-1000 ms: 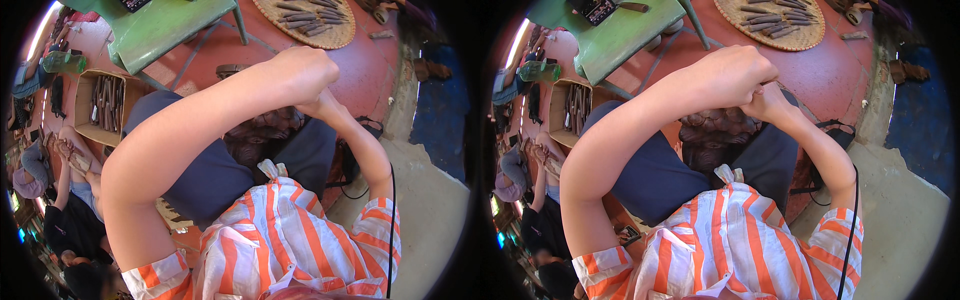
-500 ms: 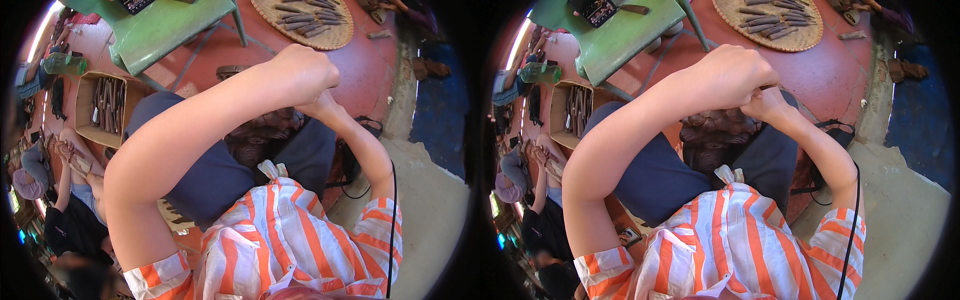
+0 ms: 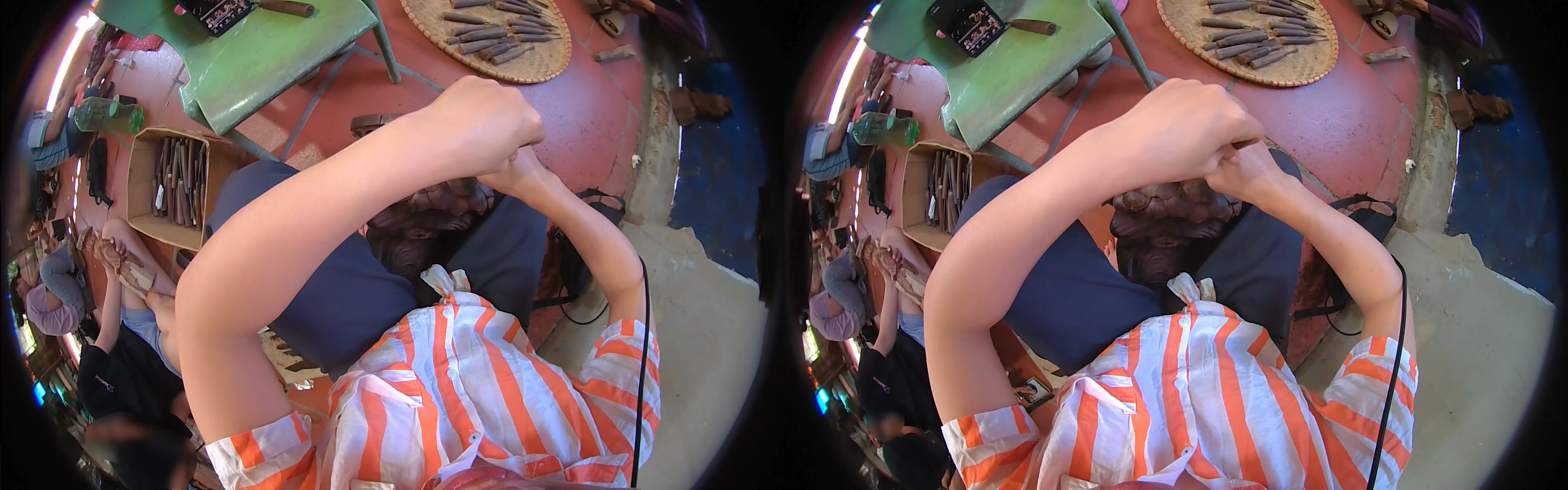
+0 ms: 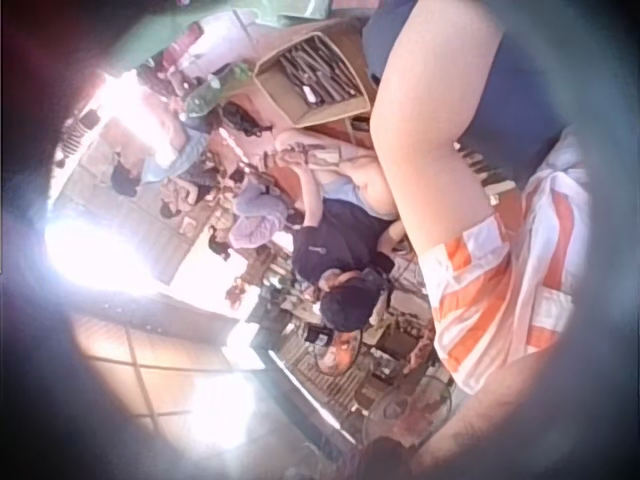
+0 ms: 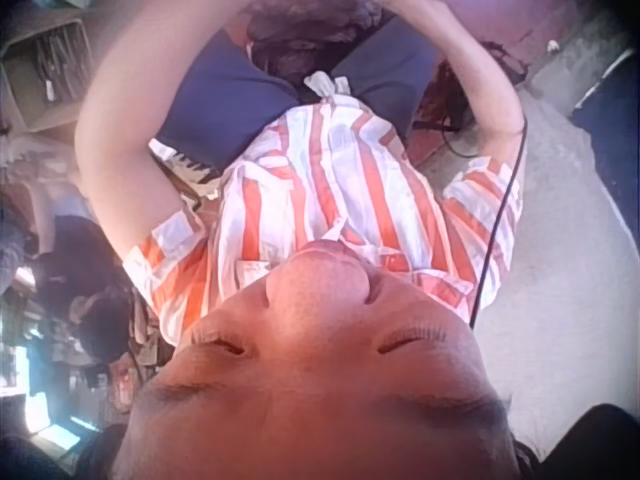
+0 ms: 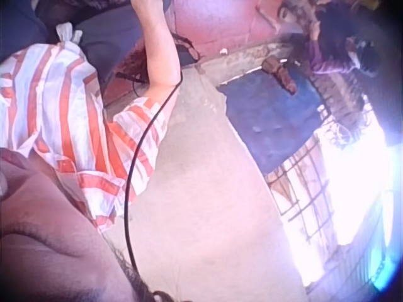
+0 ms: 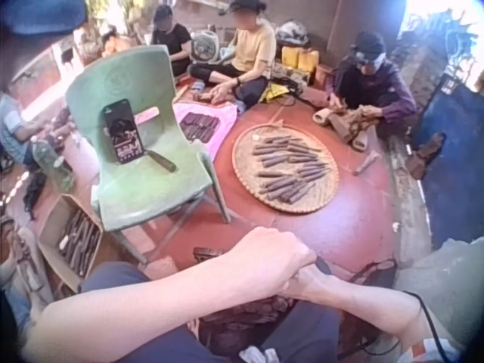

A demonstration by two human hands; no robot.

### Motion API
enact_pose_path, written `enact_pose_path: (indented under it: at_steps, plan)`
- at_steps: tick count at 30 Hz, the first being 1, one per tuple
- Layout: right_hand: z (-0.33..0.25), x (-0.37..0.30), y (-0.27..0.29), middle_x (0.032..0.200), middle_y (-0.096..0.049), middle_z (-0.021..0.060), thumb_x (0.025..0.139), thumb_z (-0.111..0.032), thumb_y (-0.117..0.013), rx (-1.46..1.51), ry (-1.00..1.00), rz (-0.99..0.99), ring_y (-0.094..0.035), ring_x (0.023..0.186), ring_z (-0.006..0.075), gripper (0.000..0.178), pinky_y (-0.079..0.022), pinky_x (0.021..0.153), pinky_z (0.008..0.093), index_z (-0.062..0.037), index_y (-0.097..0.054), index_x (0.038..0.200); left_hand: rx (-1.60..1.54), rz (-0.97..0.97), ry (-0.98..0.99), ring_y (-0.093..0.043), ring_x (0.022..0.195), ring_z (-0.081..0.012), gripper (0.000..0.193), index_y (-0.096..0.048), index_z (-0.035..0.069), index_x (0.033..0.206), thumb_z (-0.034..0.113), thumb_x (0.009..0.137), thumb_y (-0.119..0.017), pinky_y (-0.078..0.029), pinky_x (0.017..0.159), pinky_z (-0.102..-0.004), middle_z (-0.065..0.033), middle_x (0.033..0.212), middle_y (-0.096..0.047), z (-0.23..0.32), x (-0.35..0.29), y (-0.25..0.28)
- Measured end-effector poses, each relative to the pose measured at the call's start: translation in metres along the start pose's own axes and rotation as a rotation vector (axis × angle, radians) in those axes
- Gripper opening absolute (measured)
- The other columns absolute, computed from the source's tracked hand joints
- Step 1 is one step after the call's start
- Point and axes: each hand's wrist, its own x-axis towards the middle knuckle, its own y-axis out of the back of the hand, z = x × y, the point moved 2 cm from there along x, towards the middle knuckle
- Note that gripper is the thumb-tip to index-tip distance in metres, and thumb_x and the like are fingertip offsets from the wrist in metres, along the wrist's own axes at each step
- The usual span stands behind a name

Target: The person carves a dark wooden object using a small chisel, holding the object on their lap and refining its surface details. They rotate the object to access different areas and continue carving throughout the clip.

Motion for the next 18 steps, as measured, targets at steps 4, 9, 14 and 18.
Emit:
enact_pose_path:
  at_steps: [4, 9, 14, 18]
  plan:
    - [-0.005, -0.008, -0.017, 0.095, -0.07, 0.0121, 0.082, -0.019, -0.07, 0.166, -0.054, 0.095, -0.065, 0.091, 0.0311, 0.02, -0.05, 0.074, 0.0448, -0.0061, -0.068, 0.097, -0.098, -0.023, 0.019, -0.066, 0.073, -0.0358, 0.018, -0.07, 0.006, 0.085, 0.01, 0.068, -0.068, -0.052, 0.064, -0.0444, -0.0162, 0.072, -0.065, -0.002, -0.001, -0.007]
    - [0.009, -0.007, -0.01, 0.097, -0.068, 0.0127, 0.081, -0.018, -0.069, 0.022, 0.018, 0.013, -0.064, 0.095, 0.0331, 0.021, -0.051, 0.076, 0.0435, -0.0064, -0.067, 0.099, -0.066, 0.003, 0.008, -0.065, 0.073, -0.0364, 0.017, -0.069, 0.005, 0.084, 0.01, 0.068, -0.067, -0.052, 0.064, -0.0453, -0.017, 0.073, -0.066, 0.0, 0.001, -0.007]
    - [0.002, -0.005, -0.004, 0.097, -0.067, 0.0129, 0.08, -0.016, -0.069, 0.135, -0.051, -0.015, -0.064, 0.096, 0.0333, 0.02, -0.051, 0.077, 0.0422, -0.0065, -0.067, 0.097, -0.072, -0.005, 0.003, -0.064, 0.072, -0.0375, 0.017, -0.068, 0.004, 0.083, 0.009, 0.067, -0.067, -0.052, 0.064, -0.0459, -0.018, 0.072, -0.065, 0.002, 0.001, -0.003]
    - [-0.006, -0.004, -0.01, 0.096, -0.067, 0.0132, 0.079, -0.014, -0.069, 0.189, -0.032, 0.055, -0.064, 0.094, 0.0329, 0.018, -0.051, 0.077, 0.0418, -0.0076, -0.067, 0.096, -0.14, 0.021, 0.025, -0.064, 0.071, -0.038, 0.016, -0.067, 0.003, 0.082, 0.009, 0.067, -0.068, -0.051, 0.063, -0.0465, -0.018, 0.069, -0.063, -0.004, 0.001, -0.009]
